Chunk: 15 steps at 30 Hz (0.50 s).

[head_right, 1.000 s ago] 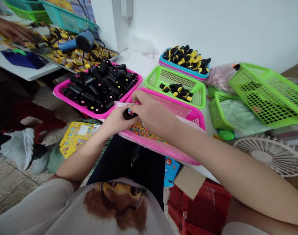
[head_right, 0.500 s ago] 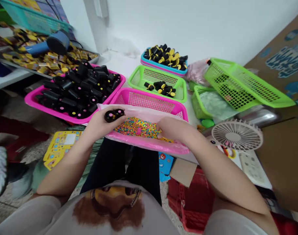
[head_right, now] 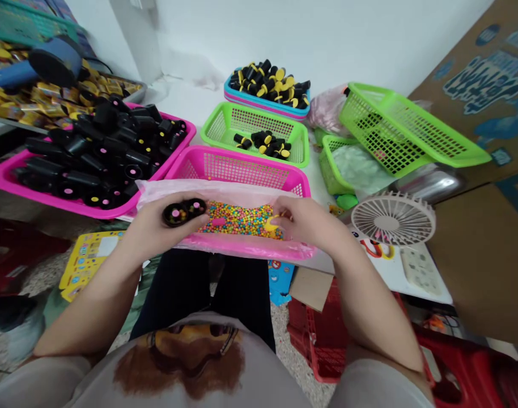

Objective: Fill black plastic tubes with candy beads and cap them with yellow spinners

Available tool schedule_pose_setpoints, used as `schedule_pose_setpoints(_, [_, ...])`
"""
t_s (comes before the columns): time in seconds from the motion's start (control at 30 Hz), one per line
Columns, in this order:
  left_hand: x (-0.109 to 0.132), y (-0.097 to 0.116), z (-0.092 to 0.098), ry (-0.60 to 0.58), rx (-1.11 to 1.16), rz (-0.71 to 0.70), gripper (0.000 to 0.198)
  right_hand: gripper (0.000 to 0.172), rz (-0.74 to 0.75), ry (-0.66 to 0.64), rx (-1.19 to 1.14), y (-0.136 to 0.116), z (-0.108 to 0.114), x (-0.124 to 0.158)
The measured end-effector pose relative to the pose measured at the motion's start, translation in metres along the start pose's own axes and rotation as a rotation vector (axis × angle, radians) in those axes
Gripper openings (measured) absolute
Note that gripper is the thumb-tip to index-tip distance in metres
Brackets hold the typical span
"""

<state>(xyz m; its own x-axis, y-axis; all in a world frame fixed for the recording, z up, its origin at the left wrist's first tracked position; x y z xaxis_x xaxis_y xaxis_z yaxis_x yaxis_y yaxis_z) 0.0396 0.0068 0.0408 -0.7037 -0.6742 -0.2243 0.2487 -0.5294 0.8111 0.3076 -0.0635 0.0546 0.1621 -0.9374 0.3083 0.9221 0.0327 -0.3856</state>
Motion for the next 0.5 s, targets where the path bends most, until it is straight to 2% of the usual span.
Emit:
schedule_pose_setpoints(0.1, [0.001, 0.013, -0.016, -0.079, 0.088, -0.036, 0.028, 0.008, 0.221, 0.537, -0.383, -0.027, -0.006, 0.018])
schedule_pose_setpoints(0.17, [0.002, 0.02, -0.025, -0.113, 0.137, -0.035, 0.03, 0.01, 0.368, 0.773, -0.502, -0.048, -0.026, 0.026])
schedule_pose_setpoints(0.27, [0.005, 0.023, -0.032, -0.144, 0.189, -0.02, 0.032, 0.022, 0.578, 0.852, -0.516, -0.076, -0.058, 0.027])
schedule_pose_setpoints(0.33, [0.007, 0.023, -0.033, -0.156, 0.203, -0.018, 0.031, 0.03, 0.636, 0.883, -0.514, -0.084, -0.069, 0.026])
schedule_pose_setpoints(0.43, [0.008, 0.021, -0.032, -0.155, 0.215, -0.018, 0.033, 0.034, 0.66, 0.923, -0.469, -0.084, -0.071, 0.028])
schedule_pose_setpoints(0.5, [0.009, 0.021, -0.032, -0.144, 0.235, -0.026, 0.037, 0.033, 0.706, 0.901, -0.393, -0.083, -0.069, 0.029])
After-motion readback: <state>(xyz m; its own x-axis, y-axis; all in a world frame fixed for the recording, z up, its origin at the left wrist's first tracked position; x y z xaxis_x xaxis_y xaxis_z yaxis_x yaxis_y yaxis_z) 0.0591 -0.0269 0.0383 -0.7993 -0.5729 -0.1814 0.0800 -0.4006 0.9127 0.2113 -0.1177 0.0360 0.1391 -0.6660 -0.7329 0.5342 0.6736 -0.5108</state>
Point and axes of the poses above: each hand's wrist, its own x-axis away from the middle knuckle, its own z-axis out of the back of the hand, y = z × x, the point moved 4 cm from there along -x, towards the middle knuckle, and after that the axes turned 14 degrees about -y, right-handed, at the moved point
